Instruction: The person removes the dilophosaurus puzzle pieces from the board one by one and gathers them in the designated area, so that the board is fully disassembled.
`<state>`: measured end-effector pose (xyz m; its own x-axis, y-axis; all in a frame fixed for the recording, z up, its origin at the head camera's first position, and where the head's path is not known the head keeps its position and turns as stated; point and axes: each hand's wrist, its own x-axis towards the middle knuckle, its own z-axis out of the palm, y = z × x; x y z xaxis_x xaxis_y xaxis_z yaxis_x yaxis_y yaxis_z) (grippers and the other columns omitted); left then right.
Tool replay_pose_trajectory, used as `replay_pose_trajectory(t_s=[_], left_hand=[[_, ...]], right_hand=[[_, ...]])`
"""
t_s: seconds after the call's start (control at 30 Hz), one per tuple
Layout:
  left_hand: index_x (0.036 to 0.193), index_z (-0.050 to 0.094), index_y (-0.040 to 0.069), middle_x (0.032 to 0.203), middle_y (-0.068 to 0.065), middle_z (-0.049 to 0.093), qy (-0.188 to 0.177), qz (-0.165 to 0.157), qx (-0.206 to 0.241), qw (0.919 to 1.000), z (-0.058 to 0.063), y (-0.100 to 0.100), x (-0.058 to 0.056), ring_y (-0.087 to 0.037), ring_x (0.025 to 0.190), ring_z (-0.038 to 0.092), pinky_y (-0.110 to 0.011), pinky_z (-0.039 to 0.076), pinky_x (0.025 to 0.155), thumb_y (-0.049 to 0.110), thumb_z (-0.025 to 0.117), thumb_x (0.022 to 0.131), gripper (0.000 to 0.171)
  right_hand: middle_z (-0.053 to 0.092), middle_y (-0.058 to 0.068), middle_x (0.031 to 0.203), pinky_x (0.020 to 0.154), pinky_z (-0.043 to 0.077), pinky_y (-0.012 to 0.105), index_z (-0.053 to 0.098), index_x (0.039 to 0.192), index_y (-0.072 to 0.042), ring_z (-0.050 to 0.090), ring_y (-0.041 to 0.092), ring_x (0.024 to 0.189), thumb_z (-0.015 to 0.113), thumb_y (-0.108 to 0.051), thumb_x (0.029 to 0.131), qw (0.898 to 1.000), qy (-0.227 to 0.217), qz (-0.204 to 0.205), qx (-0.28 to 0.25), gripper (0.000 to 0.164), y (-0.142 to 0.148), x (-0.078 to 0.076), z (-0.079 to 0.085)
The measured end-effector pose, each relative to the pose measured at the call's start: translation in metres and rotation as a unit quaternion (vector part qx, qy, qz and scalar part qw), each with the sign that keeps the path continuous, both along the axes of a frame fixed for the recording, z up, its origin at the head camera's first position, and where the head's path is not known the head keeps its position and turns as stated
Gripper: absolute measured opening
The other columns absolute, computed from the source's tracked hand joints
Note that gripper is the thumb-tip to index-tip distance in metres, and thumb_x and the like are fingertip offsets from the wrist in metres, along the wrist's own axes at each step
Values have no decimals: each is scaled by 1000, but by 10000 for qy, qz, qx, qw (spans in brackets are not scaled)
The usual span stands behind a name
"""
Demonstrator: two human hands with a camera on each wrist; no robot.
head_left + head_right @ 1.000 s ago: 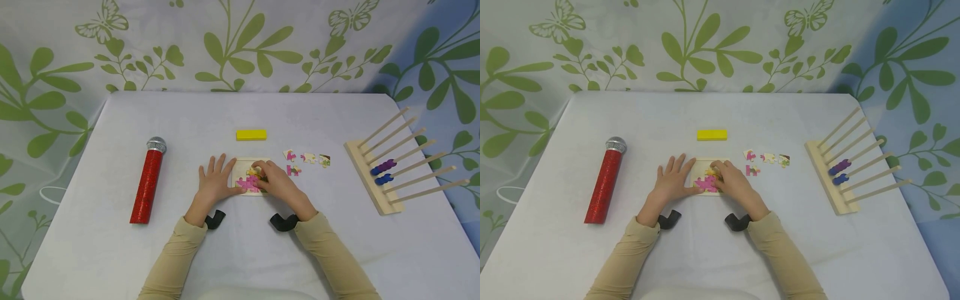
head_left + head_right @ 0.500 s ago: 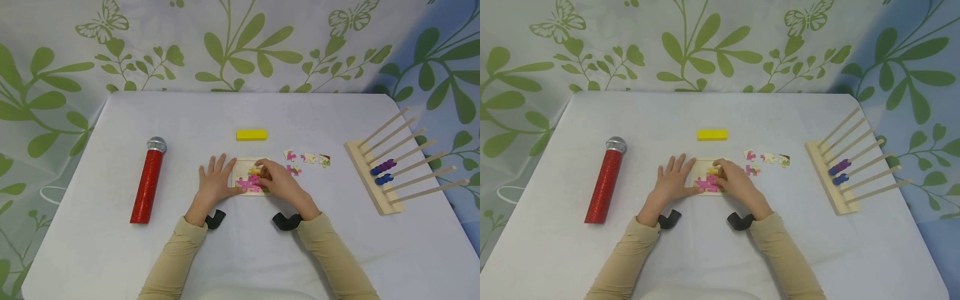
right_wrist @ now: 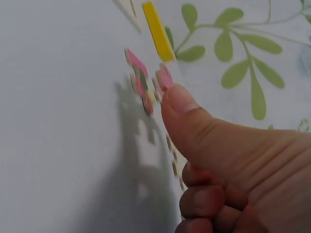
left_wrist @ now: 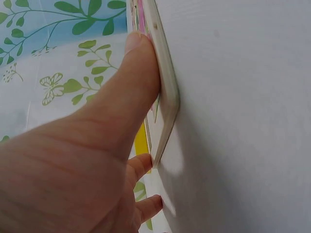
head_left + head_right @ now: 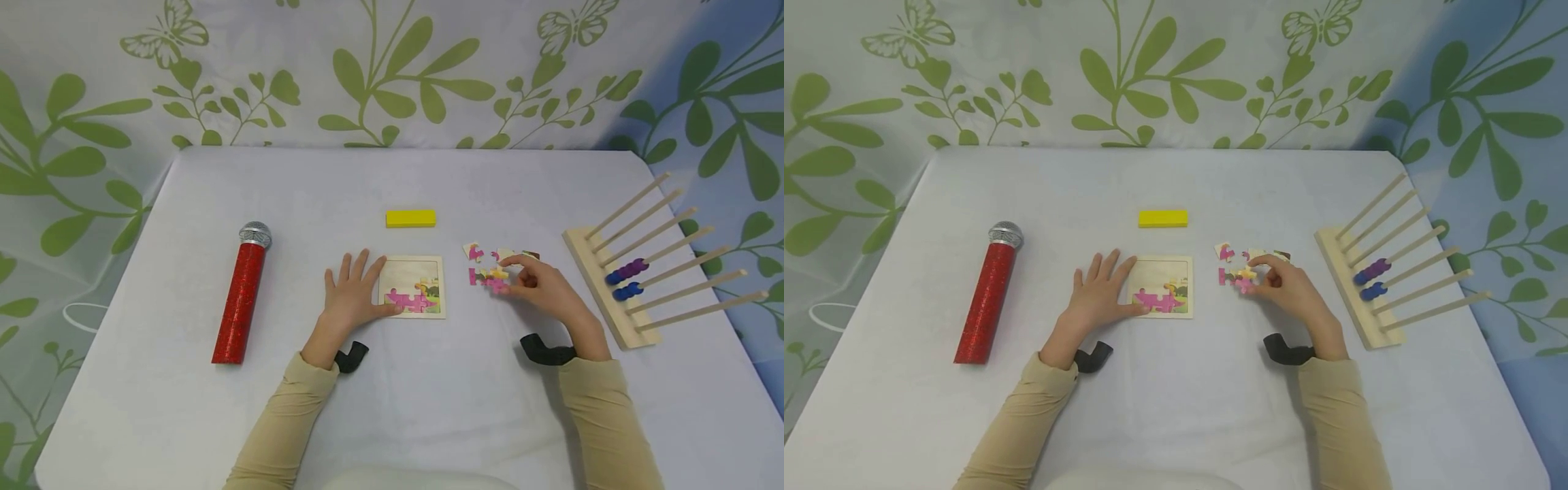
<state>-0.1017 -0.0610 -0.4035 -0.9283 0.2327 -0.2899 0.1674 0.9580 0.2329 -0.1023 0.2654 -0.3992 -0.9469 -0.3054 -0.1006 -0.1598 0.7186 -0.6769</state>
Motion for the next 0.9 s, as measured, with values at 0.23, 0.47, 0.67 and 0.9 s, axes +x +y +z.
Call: replay_pose_trajectory(t_s=[0.23,0.47,0.67,0.9], left_hand=[[139,19,26,144,-7,8,-34,19,69,10000,2,-1,1,-33,129,2,-59,5,95,63,60,64,93],[139,19,27,145,-6,8,-32,51,63,10000,4,-1,1,-32,129,2,-58,5,96,63,60,64,93],[138,22,25,144,-7,10,34,23,104,9999,5,0,2,-33,129,4,-59,6,96,61,62,64,91],[138,21,26,144,-7,10,87,16,20,10000,4,1,1,-33,129,4,-59,7,96,62,60,64,91]], right_hand=[[51,7,71,51,37,24,50,113,-8,45,15,59,67,-22,76,9988,-356,-144,-318,43,17,1,-6],[55,7,71,54,38,26,48,118,-8,50,19,59,65,-20,78,9983,-206,61,-547,45,-4,-4,3],[52,1,71,54,37,26,51,116,-13,47,16,60,66,-30,76,9978,-250,532,-313,46,-53,-1,2],[50,-2,69,52,37,26,51,119,-10,43,14,59,65,-24,78,9962,-277,828,5,46,-92,3,-5]])
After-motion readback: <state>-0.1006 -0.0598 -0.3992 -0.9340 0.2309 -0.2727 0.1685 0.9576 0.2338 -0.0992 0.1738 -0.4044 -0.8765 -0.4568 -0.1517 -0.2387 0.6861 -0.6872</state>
